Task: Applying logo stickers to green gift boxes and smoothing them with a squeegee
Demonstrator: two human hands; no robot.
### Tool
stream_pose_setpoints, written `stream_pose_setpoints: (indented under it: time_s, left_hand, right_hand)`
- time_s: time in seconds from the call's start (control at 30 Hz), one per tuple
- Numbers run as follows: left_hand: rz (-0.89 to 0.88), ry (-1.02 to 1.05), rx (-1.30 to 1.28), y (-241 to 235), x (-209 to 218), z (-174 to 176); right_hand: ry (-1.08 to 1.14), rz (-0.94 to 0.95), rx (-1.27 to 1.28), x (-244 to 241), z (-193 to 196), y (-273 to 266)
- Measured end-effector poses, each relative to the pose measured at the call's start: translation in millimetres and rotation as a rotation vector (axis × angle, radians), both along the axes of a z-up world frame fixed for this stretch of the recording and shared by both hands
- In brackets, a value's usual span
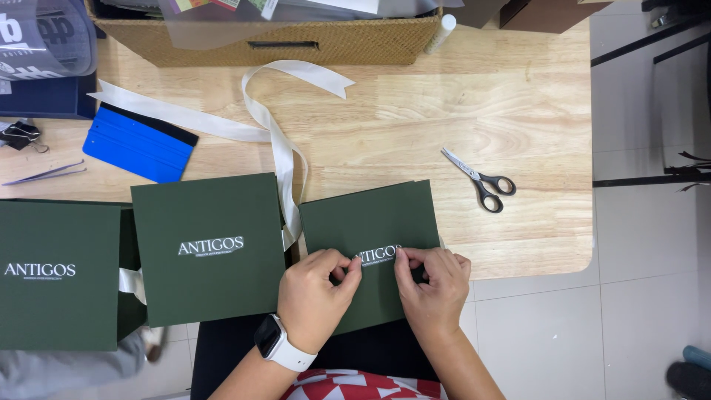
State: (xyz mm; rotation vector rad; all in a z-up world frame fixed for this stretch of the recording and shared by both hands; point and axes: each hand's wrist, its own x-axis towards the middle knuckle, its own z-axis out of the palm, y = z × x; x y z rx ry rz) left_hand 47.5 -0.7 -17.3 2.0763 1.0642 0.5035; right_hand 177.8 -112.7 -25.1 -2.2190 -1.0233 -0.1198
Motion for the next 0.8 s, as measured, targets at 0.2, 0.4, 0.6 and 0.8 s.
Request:
stream_pose_setpoints:
  time_s: [0.2, 0.4, 0.6, 0.8]
  left_hand:
    - [-0.003, 0.001, 0.002, 0.4, 0.0, -0.7]
    - [0.007, 0.019, -0.022, 0.6, 0.3, 1.5]
    - [0.002, 0.020, 0.002, -0.4, 0.0, -1.2]
    - [-0.011, 0.014, 0.012, 0.3, 0.0, -0.7]
  right_hand:
    - [-0.006, 0.011, 0.015, 0.5, 0.1, 0.5]
    - [-0.015, 0.008, 0.009, -0.1, 0.6, 0.9]
    - [-0.015, 0.013, 0.016, 0.5, -0.1, 0.8]
    - [-0.010, 0.006, 0.006, 0.0, 1.0, 0.9]
